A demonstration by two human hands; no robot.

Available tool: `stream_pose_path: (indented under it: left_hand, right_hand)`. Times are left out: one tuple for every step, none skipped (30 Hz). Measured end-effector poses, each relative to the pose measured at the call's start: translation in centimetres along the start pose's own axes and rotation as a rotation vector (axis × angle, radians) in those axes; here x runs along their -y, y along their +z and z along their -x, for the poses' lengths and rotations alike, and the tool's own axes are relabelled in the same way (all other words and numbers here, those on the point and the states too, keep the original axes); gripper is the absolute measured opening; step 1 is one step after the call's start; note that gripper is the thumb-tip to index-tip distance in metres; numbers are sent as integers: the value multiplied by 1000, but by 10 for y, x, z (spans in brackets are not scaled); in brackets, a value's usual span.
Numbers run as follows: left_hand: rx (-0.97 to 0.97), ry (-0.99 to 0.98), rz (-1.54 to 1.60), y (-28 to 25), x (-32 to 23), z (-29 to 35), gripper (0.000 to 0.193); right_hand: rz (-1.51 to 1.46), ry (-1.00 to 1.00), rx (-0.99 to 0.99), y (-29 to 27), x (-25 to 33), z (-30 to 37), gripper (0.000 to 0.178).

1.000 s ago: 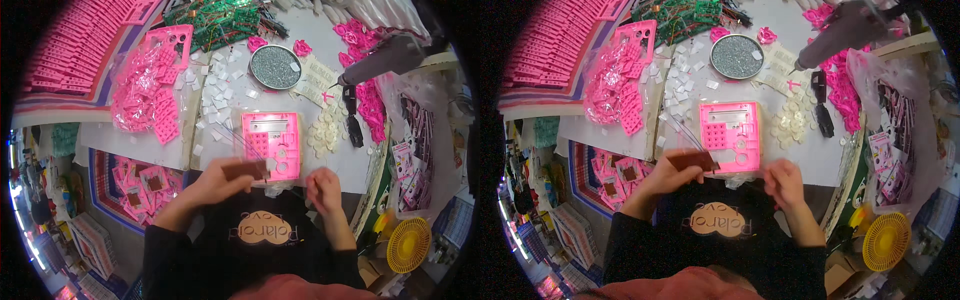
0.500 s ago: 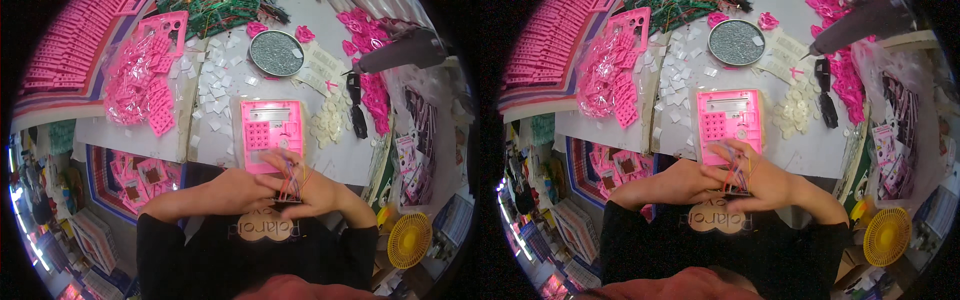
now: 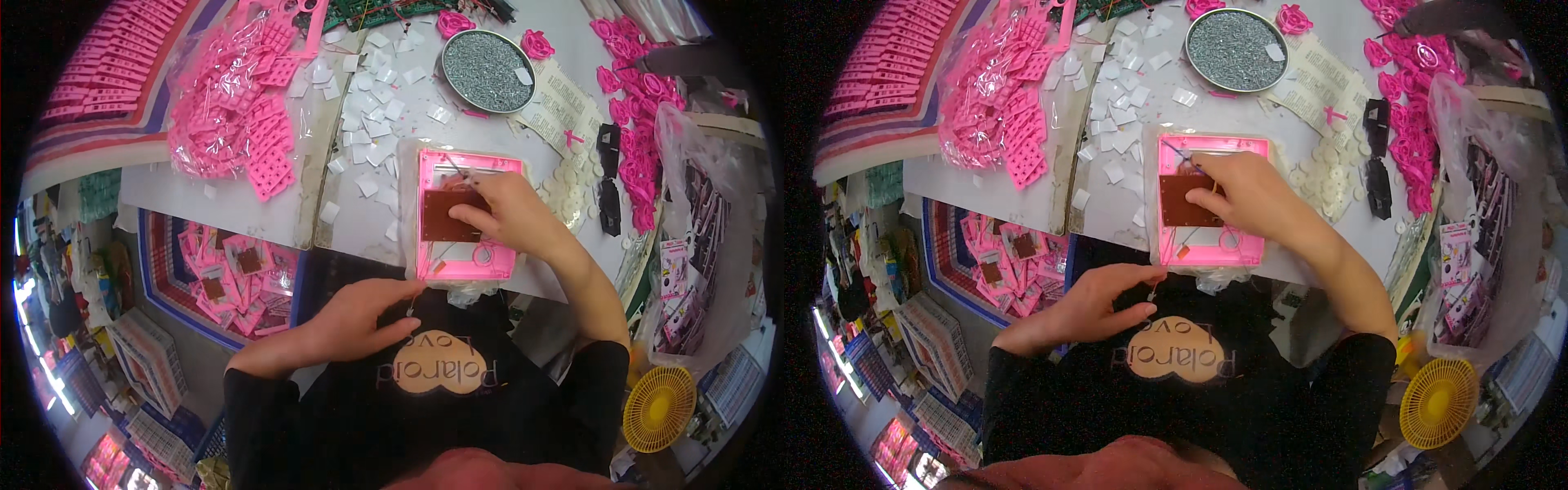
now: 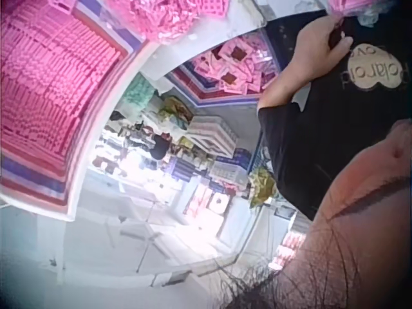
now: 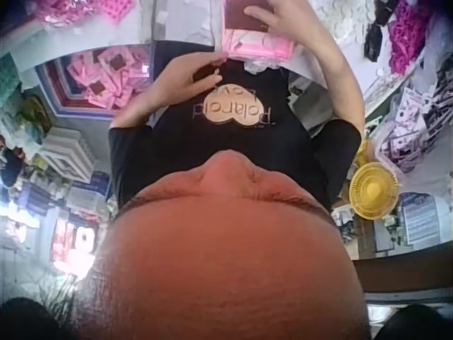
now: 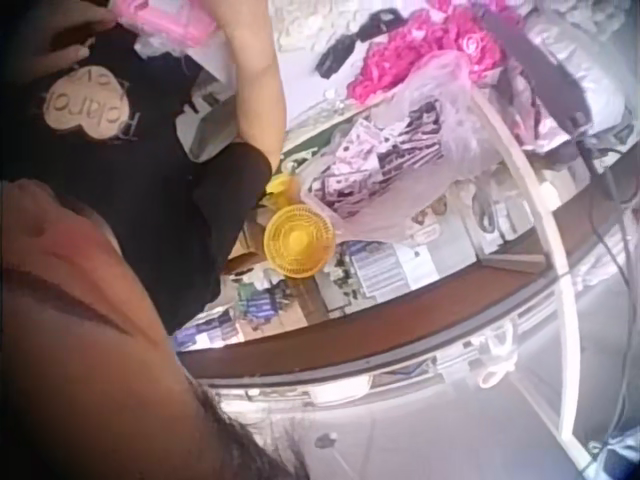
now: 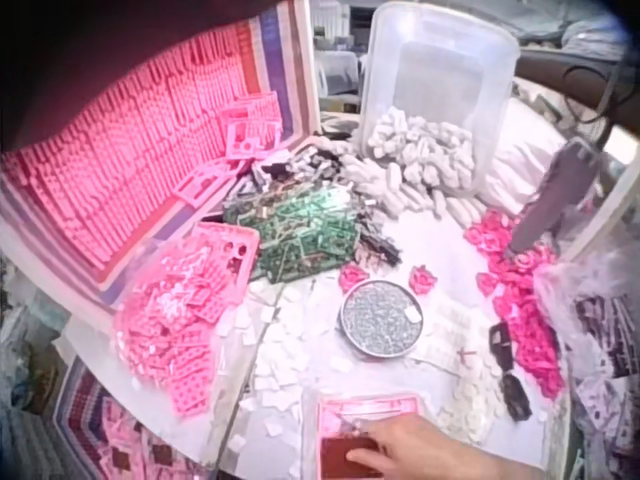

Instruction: Assemble a pink toy vending machine by attaching internal components and decorative elements using a hot glue gun.

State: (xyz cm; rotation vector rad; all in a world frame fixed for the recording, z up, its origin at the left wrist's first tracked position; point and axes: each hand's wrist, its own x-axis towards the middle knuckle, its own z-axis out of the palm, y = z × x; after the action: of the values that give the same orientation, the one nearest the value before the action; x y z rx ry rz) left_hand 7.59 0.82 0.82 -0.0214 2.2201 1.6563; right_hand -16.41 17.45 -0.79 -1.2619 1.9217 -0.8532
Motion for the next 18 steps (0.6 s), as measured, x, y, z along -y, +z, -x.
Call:
stream_pose_path:
  left_hand:
    - [17, -19, -58, -4, -3, -1, 51]
    - [32, -98, -110, -9, -7, -4, 51]
    - [48, -177, -163, -13, -10, -8, 52]
    - [65, -254, -217, -15, -12, -14, 53]
    - [-7, -153, -322, -15, -8, -19, 52]
    - [-84, -57, -424, -11, -1, -24, 51]
    - [-159, 42, -526, -8, 5, -30, 51]
    - [-191, 139, -645, -5, 9, -39, 51]
    - [-220, 241, -762, -3, 13, -50, 52]
    - [-250, 344, -878, -2, 14, -54, 53]
    - [-233, 345, -918, -2, 14, -55, 54]
    - [-216, 346, -959, -2, 13, -55, 56]
    - [-200, 346, -1000, -2, 12, -54, 57]
    - [-198, 338, -1010, -2, 10, -54, 57]
    - [-195, 333, -1018, 0, 8, -55, 57]
    - [-191, 327, -1026, -1, 7, -56, 58]
    - [-186, 321, -1016, 0, 7, -56, 58]
    - [-187, 316, -1010, 1, 6, -56, 57]
  right_hand:
    - [104, 35, 6, 0, 4, -2, 34]
    - [210, 69, 11, 0, 7, -4, 36]
    - [256, 49, -3, 2, 7, -4, 37]
    - [302, 30, -18, 4, 6, -3, 39]
    - [349, 8, -34, 5, 6, -3, 40]
    - [394, 29, -58, 6, 10, -3, 40]
    - [440, 51, -83, 8, 17, -3, 41]
    - [487, 71, -108, 9, 22, -3, 41]
    - [528, 50, -210, 9, 27, -4, 43]
    - [569, 27, -313, 7, 32, -5, 46]
    - [585, 1, -382, 9, 32, -2, 48]
    - [604, -27, -449, 9, 32, 1, 49]
    - [599, -67, -478, 12, 25, 11, 51]
    - [592, -114, -508, 17, 19, 18, 53]
    - [620, -178, -414, 25, 15, 25, 55]
    - [646, -242, -319, 35, 11, 34, 56]
    - [665, -299, -218, 44, 12, 44, 58]
    - [651, -257, -187, 47, 18, 48, 59]
